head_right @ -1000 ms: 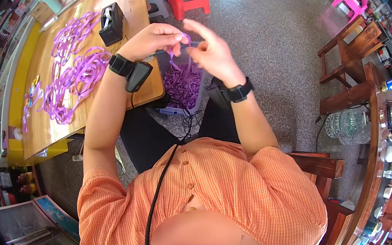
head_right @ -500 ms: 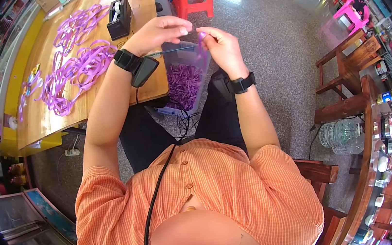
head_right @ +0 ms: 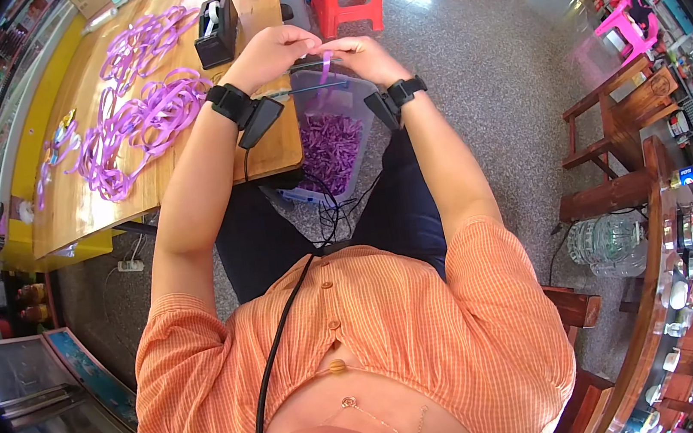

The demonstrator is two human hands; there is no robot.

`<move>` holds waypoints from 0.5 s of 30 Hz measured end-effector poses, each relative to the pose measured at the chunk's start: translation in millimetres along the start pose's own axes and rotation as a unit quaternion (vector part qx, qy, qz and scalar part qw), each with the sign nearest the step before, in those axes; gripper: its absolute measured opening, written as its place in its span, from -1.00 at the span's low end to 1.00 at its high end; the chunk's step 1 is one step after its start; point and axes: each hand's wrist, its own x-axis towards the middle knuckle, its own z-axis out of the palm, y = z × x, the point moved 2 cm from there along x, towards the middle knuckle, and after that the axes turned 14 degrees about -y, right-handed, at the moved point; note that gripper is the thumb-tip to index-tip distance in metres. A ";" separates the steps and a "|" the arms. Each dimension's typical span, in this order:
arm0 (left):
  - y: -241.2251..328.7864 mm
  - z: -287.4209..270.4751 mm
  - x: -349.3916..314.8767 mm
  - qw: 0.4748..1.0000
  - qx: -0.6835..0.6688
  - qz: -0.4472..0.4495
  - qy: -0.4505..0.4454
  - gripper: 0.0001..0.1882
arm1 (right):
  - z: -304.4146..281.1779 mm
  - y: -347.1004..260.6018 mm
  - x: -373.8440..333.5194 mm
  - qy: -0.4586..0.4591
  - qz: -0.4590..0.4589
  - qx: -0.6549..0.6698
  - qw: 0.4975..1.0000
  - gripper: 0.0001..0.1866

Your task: Measuring, cutting, and placing purple ribbons into small plastic bags.

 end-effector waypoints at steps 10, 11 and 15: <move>-9.1 8.3 -5.2 0.977 0.208 0.044 -0.025 -0.71 | 67.6 41.3 -17.4 -0.016 0.074 0.181 0.981 -0.74; -5.2 10.0 -1.7 0.976 0.209 0.049 -0.028 -0.71 | 74.2 62.9 -23.5 -0.017 0.076 0.230 0.970 -0.74; -0.8 10.1 -4.5 0.973 0.224 0.032 -0.036 -0.70 | 100.3 81.1 -43.8 -0.032 0.118 0.300 0.946 -0.72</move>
